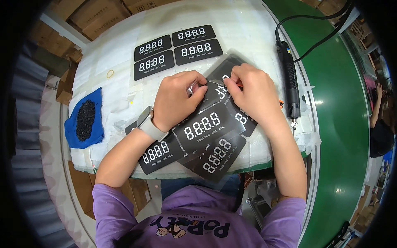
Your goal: Assembling small electronic components into digital clock display panels at a factory workstation.
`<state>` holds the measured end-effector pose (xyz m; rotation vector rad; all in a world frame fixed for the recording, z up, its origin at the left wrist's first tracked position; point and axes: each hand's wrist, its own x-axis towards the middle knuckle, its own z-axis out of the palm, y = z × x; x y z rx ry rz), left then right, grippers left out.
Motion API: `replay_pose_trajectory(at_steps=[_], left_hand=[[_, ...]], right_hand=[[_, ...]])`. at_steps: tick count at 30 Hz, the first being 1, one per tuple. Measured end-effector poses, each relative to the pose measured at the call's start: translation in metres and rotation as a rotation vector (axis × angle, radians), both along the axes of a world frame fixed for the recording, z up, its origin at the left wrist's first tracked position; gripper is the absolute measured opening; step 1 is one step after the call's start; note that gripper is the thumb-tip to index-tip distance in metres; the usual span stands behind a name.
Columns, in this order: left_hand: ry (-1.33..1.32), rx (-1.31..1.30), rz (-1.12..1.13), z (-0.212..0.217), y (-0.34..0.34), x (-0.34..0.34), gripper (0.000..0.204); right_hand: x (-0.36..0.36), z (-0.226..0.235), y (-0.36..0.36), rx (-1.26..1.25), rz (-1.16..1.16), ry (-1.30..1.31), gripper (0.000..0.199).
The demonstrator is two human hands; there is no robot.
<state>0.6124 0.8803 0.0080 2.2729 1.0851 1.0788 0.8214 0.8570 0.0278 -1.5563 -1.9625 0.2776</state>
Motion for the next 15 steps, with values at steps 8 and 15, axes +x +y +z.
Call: replay_pose_trajectory(at_steps=[8, 15], left_hand=[[0.041, 0.002, 0.017, 0.004, -0.003, 0.003, 0.013], [0.034, 0.010, -0.025, 0.003, 0.003, 0.001, 0.011]], right_hand=[[0.001, -0.002, -0.004, 0.139, 0.151, -0.035, 0.019], [-0.003, 0.000, -0.011, 0.301, 0.189, -0.116, 0.018]])
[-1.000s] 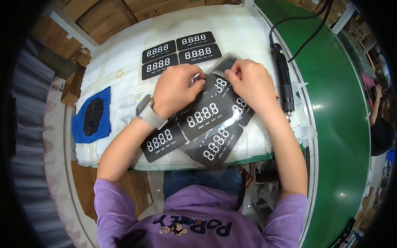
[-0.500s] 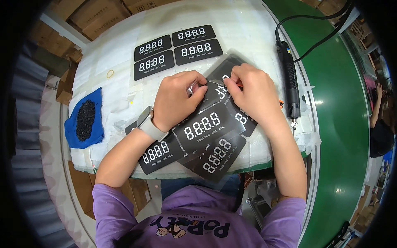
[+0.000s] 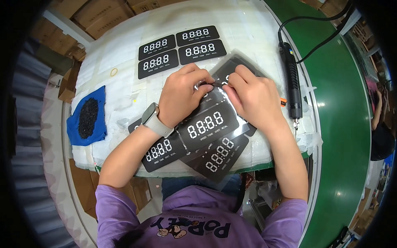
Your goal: Assembling small electronic components into digital clock display panels at a factory workstation.
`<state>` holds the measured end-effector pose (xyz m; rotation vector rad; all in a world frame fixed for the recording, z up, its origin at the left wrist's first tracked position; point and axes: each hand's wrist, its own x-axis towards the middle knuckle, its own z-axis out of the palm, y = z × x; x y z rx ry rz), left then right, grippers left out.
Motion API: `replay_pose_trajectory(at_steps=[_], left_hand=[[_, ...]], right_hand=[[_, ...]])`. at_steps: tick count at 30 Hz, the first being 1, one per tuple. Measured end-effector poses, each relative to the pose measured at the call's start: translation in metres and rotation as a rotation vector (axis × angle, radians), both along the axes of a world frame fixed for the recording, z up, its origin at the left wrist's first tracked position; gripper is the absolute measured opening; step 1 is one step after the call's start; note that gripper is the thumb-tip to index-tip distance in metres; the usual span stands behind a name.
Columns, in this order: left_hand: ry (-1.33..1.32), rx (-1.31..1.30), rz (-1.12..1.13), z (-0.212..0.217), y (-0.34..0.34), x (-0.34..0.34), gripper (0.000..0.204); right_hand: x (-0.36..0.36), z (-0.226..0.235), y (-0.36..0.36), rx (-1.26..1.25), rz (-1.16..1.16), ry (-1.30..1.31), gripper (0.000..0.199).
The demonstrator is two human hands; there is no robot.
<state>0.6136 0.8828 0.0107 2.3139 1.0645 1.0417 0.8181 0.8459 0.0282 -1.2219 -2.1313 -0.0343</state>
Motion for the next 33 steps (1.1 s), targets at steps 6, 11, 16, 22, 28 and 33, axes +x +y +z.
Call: replay_pose_trajectory(at_steps=[6, 11, 16, 22, 28, 33], left_hand=[[0.061, 0.079, 0.029, -0.003, 0.001, 0.006, 0.010], [0.067, 0.150, 0.004, 0.008, -0.010, 0.000, 0.010], [0.024, 0.302, -0.043, 0.019, -0.018, -0.006, 0.010], [0.043, 0.261, -0.267, 0.054, -0.027, -0.046, 0.010], [-0.371, -0.220, 0.089, 0.071, -0.034, -0.168, 0.014], [-0.782, -0.294, 0.260, 0.020, -0.010, -0.176, 0.015]], right_hand=[[0.003, 0.002, 0.001, -0.017, -0.049, -0.011, 0.017], [0.015, 0.018, 0.006, -0.416, -0.269, 0.469, 0.037], [-0.013, 0.034, 0.004, -0.889, -0.094, 0.685, 0.028], [-0.002, 0.029, 0.022, -0.487, -0.182, 0.424, 0.023], [0.042, 0.027, 0.087, -0.275, -0.294, 0.476, 0.020], [0.010, -0.012, 0.159, -0.181, -0.425, 0.261, 0.026]])
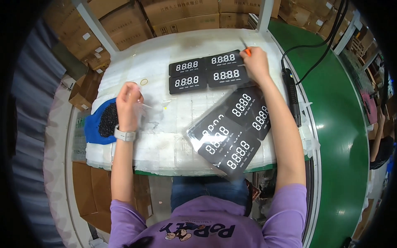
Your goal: Assembling small electronic components into digital clock display panels at a factory workstation.
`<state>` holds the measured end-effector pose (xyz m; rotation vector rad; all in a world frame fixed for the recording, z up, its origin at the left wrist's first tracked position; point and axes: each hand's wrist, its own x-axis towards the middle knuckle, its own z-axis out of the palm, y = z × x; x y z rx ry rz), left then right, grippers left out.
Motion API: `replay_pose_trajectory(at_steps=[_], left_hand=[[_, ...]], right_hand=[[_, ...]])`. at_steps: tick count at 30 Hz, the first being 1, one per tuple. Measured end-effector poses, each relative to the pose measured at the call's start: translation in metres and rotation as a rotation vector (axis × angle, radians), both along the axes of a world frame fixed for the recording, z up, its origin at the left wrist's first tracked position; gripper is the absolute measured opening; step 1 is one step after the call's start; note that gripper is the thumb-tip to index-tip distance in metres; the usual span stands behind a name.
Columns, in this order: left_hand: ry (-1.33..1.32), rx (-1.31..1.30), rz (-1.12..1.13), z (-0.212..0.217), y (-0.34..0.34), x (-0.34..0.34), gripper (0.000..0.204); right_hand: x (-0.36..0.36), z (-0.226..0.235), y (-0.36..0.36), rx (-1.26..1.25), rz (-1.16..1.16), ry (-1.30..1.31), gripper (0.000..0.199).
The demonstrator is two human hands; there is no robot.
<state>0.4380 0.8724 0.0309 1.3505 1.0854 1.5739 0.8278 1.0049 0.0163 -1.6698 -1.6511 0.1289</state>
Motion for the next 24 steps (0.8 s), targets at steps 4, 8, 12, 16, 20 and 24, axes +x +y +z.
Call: replay_pose_trajectory(at_steps=[4, 8, 12, 16, 20, 24], left_hand=[[0.261, 0.059, -0.004, -0.015, -0.005, 0.001, 0.017], [0.267, 0.073, -0.067, -0.010, -0.016, 0.007, 0.008], [0.155, 0.024, -0.237, -0.002, -0.024, 0.012, 0.010], [0.372, -0.035, -0.268, 0.002, -0.029, 0.021, 0.011], [0.640, 0.259, -0.140, -0.002, -0.031, 0.031, 0.010], [0.710, 0.316, 0.027, 0.026, -0.046, 0.047, 0.009]], right_hand=[[-0.018, 0.011, -0.010, -0.101, -0.080, -0.227, 0.027], [0.012, 0.035, -0.077, -0.083, 0.057, -0.325, 0.036], [0.020, 0.029, -0.164, -0.244, 0.237, -0.188, 0.051], [0.006, 0.009, -0.198, -0.175, -0.053, -0.309, 0.051], [-0.008, 0.014, -0.206, -0.122, -0.127, -0.339, 0.046], [-0.012, 0.030, -0.200, -0.127, 0.013, -0.212, 0.033]])
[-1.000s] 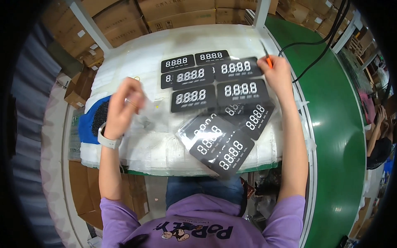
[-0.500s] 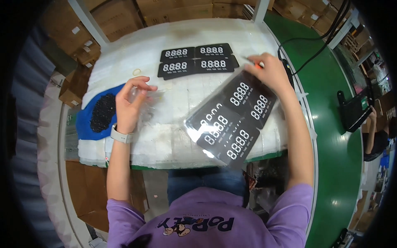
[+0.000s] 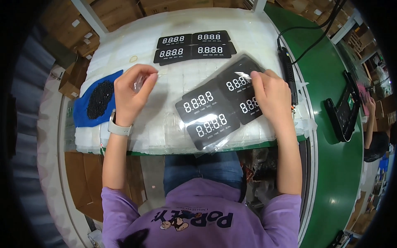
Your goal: Assembling small electronic components into digital clock display panels at a factory workstation.
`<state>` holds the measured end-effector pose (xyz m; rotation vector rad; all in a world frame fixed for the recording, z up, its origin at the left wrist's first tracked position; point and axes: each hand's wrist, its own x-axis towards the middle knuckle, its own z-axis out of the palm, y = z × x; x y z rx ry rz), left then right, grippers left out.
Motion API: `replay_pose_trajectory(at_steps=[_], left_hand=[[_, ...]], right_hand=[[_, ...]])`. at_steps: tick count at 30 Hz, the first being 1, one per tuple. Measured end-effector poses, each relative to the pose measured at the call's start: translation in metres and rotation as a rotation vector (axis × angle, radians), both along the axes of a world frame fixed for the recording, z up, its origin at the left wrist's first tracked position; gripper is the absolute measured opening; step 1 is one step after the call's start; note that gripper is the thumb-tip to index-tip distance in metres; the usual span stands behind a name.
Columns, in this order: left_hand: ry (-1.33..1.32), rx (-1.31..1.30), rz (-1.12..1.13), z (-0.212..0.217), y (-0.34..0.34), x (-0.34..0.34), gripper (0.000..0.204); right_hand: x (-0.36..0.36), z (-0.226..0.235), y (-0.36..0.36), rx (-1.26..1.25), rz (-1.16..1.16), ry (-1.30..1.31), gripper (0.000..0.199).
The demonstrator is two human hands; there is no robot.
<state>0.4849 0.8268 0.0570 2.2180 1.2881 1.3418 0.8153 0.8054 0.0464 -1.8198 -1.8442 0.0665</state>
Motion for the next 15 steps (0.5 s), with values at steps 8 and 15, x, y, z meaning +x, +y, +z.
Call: replay_pose_trajectory(at_steps=[8, 15], left_hand=[[0.424, 0.191, -0.273, -0.021, 0.009, 0.084, 0.008], [0.122, -0.148, -0.275, -0.046, 0.022, 0.087, 0.011]], right_hand=[[-0.019, -0.020, 0.009, 0.036, 0.217, 0.127, 0.012], [-0.019, -0.015, 0.009, 0.004, 0.270, 0.147, 0.014]])
